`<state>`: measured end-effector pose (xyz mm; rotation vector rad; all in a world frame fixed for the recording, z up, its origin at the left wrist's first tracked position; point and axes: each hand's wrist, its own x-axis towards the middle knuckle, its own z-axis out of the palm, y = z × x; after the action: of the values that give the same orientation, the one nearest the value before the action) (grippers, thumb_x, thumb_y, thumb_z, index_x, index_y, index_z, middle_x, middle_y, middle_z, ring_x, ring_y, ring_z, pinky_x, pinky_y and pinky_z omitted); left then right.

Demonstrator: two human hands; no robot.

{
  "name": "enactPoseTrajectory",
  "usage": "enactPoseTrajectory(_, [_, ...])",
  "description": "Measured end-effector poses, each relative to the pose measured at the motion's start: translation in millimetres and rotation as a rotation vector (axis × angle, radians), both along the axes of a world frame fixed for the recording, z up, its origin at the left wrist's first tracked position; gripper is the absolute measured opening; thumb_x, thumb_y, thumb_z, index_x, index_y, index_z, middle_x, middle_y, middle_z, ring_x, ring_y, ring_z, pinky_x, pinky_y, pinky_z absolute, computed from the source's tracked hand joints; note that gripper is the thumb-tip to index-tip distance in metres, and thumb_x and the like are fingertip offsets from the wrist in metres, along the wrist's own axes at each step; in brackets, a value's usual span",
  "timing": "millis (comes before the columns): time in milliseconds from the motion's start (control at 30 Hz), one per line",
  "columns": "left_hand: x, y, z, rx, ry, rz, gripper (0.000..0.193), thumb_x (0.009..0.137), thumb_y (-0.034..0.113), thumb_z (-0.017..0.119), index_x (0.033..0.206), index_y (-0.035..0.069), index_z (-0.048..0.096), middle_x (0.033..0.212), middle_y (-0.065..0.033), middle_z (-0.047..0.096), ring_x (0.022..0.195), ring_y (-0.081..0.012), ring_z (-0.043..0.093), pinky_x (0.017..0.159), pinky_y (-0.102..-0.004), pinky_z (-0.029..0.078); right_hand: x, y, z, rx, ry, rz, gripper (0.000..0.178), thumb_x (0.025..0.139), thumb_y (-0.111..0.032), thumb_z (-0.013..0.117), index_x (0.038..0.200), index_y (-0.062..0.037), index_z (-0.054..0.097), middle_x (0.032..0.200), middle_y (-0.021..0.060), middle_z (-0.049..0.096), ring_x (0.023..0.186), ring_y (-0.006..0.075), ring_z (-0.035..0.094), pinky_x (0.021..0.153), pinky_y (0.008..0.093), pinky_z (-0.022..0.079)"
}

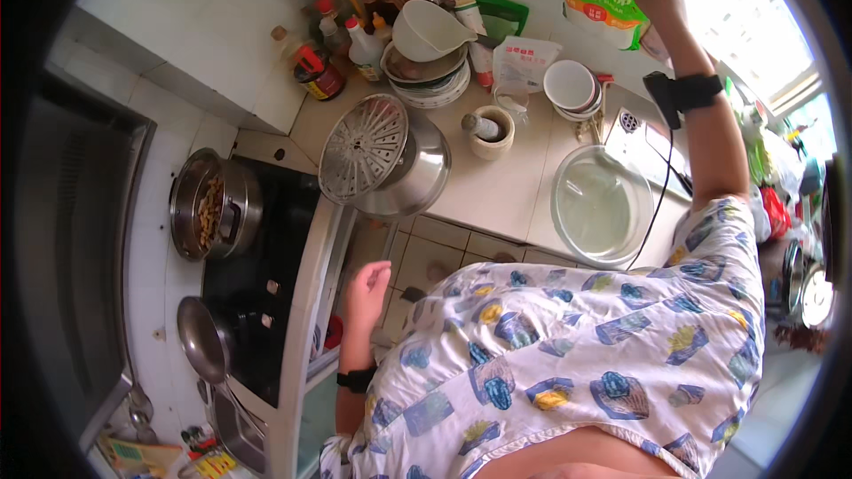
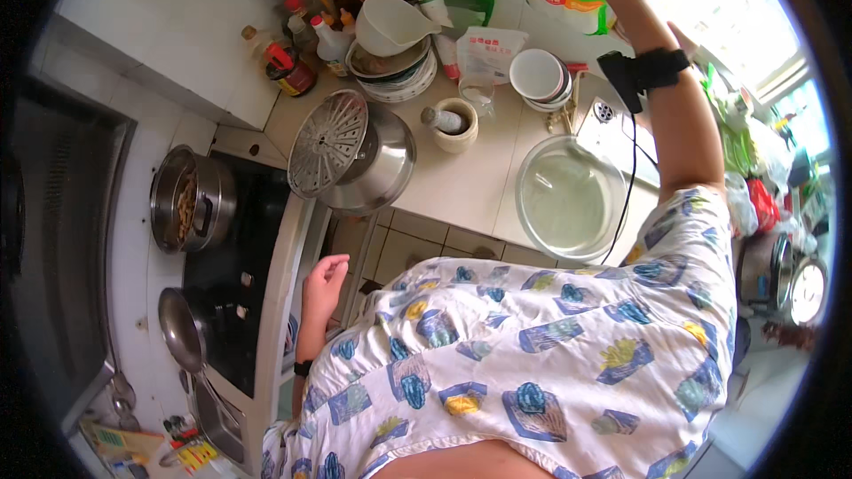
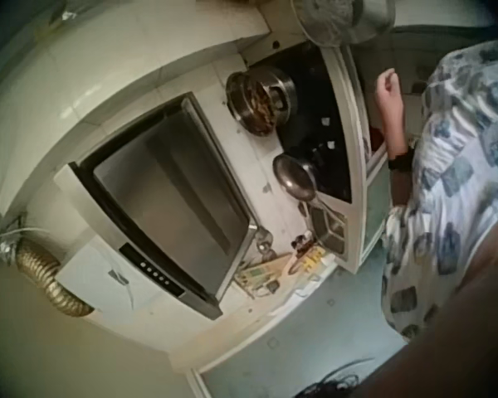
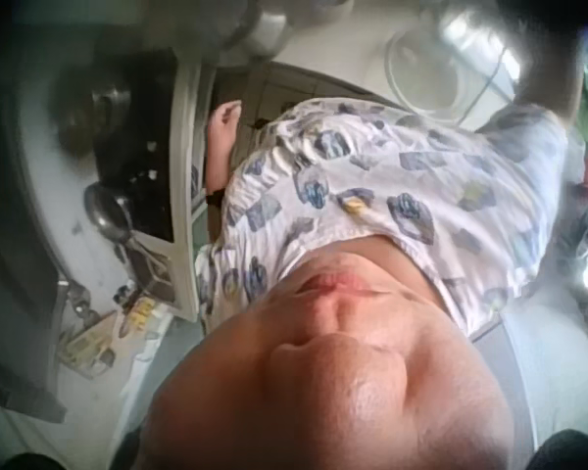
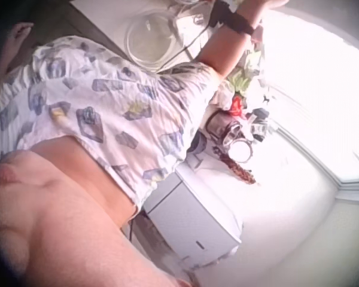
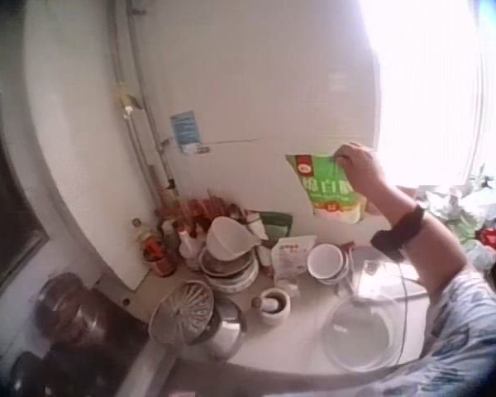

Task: The person adds seasoning from multiple packets, pours sugar from a bag, and places a peeled vegetable from a plastic bag into a pot on a stove.

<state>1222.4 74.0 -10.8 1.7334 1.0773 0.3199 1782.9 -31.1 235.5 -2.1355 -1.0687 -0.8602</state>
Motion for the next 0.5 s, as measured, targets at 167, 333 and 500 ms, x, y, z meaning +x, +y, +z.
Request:
enactPoseTrajectory(167, [44.6,72.2,11.1,0.196,-0.104,-0.295,0.015,0.086,0.014,0.067,0.097,0.004,0.067,0.09,-0.008,0.065,0.076,-0.0173,0.063,0.07,-0.0285,0.05,-57.4,-44.6,24.6,0.122,0.507,-0.038,0.021,0.091,-0.021,0.06,0.099,-0.0017,0.065,0.077,0.0069,0.064,0.065,0.0133,0.058,0.059,0.0278,0.05])
enactPoseTrajectory(333, [91.8,95.3,33.8,0.297,-0.103,-0.547,0.01,0.081,0.011,0.071,0.087,0.003,0.068,0.084,-0.0072,0.061,0.072,-0.0174,0.061,0.066,-0.0275,0.049,-96.0,-60.5,-76.9,0.423,1.097,0.335,0.028,0.092,-0.024,0.064,0.108,-0.0017,0.065,0.094,-0.002,0.064,0.081,0.0067,0.059,0.071,0.0205,0.048])
enactPoseTrajectory(500, [138.6,81.1,44.9,0.158,-0.161,-0.709,0.011,0.084,0.013,0.069,0.087,0.002,0.069,0.082,-0.007,0.061,0.07,-0.0161,0.06,0.067,-0.0269,0.047,-200.0,-48.8,-145.1,0.509,1.174,0.332,0.019,0.093,-0.019,0.062,0.099,-0.0011,0.064,0.083,-0.0035,0.061,0.076,0.004,0.054,0.071,0.0201,0.045])
